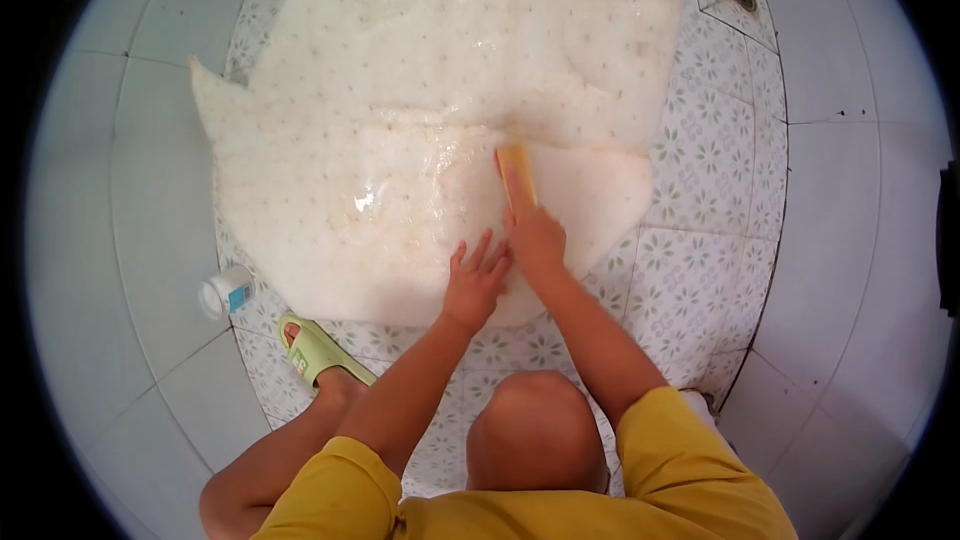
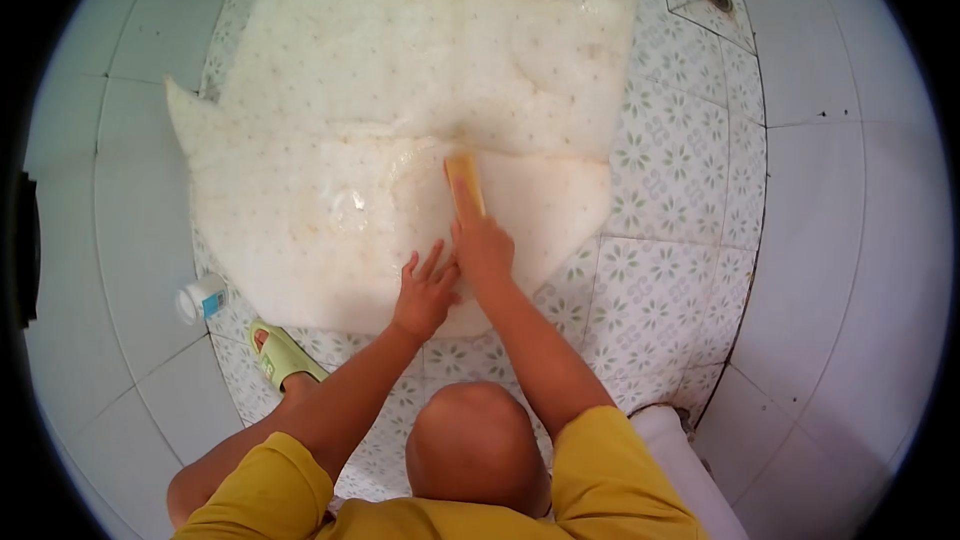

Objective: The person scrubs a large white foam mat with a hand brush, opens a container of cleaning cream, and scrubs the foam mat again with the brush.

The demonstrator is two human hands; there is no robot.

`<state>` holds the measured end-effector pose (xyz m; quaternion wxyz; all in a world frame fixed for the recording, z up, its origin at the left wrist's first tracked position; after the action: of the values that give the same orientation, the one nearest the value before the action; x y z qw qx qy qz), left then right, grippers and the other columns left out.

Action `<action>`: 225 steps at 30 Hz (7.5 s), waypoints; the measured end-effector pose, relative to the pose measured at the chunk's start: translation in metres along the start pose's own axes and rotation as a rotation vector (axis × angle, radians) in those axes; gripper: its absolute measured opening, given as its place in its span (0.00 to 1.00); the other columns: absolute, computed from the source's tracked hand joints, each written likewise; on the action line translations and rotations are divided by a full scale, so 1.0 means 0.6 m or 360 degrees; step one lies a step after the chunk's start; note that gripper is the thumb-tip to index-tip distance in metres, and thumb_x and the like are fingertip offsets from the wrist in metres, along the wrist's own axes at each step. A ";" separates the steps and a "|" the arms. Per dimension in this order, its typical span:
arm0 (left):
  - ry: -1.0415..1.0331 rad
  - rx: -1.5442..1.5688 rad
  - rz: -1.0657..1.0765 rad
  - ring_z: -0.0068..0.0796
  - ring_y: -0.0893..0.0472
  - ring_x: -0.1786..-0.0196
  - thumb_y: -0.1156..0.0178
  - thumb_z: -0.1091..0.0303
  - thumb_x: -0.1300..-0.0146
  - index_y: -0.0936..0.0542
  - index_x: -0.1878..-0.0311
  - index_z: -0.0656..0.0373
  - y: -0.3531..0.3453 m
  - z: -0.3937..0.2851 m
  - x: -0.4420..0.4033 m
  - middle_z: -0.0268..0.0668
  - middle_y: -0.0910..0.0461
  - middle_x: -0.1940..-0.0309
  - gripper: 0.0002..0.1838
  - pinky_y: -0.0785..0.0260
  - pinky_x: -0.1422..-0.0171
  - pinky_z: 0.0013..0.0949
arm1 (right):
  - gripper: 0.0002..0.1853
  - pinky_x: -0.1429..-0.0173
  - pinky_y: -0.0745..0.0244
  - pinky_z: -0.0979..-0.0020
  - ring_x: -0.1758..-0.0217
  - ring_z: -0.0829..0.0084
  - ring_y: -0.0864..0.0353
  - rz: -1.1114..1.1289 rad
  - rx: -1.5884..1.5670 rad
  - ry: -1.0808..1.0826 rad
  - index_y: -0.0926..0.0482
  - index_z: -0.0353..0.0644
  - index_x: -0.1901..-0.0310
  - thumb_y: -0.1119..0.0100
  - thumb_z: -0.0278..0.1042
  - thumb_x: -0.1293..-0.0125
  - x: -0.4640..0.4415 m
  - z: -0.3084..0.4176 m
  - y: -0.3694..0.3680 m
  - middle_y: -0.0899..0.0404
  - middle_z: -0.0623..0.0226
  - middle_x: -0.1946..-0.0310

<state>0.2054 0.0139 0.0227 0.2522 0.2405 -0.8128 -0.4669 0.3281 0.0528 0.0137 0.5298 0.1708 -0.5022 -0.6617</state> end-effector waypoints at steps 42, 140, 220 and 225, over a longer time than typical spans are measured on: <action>-0.0032 0.0078 0.0189 0.37 0.48 0.23 0.41 0.84 0.51 0.27 0.37 0.51 0.011 0.007 0.000 0.30 0.38 0.29 0.35 0.55 0.26 0.55 | 0.35 0.70 0.24 0.55 0.73 0.52 0.19 -0.0102 -0.0270 0.0119 0.46 0.67 0.27 0.45 0.39 0.35 0.143 -0.044 -0.005 0.18 0.55 0.70; 0.0034 0.0172 -0.0121 0.43 0.39 0.27 0.31 0.71 0.53 0.24 0.42 0.60 0.027 0.069 0.016 0.39 0.29 0.36 0.30 0.46 0.25 0.49 | 0.33 0.65 0.23 0.53 0.73 0.51 0.19 0.0087 0.0084 -0.0017 0.47 0.65 0.27 0.50 0.43 0.33 -0.084 0.109 -0.003 0.19 0.53 0.72; 0.0188 0.0142 -0.0178 0.41 0.37 0.29 0.29 0.69 0.55 0.29 0.36 0.58 0.047 0.118 0.072 0.38 0.30 0.35 0.38 0.44 0.26 0.48 | 0.28 0.69 0.25 0.52 0.75 0.49 0.20 -0.0079 -0.0196 -0.0039 0.38 0.60 0.31 0.50 0.41 0.33 -0.048 0.076 0.005 0.21 0.49 0.77; 0.0184 0.0138 -0.0170 0.42 0.37 0.29 0.29 0.68 0.55 0.29 0.36 0.58 0.044 0.121 0.069 0.39 0.30 0.35 0.38 0.44 0.26 0.48 | 0.34 0.71 0.25 0.51 0.77 0.51 0.21 -0.0031 -0.0171 0.0229 0.41 0.63 0.28 0.46 0.37 0.37 0.171 0.046 -0.045 0.20 0.52 0.75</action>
<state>0.1239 0.0463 0.0220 0.2630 0.3207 -0.8024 -0.4292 0.2540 -0.0252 0.0344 0.5665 0.1940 -0.4249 -0.6789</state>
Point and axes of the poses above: each hand's wrist, its own x-axis away from the middle knuckle, its own y-axis out of the back of the hand, z = x × y, the point moved 7 cm from there along -x, towards the middle knuckle
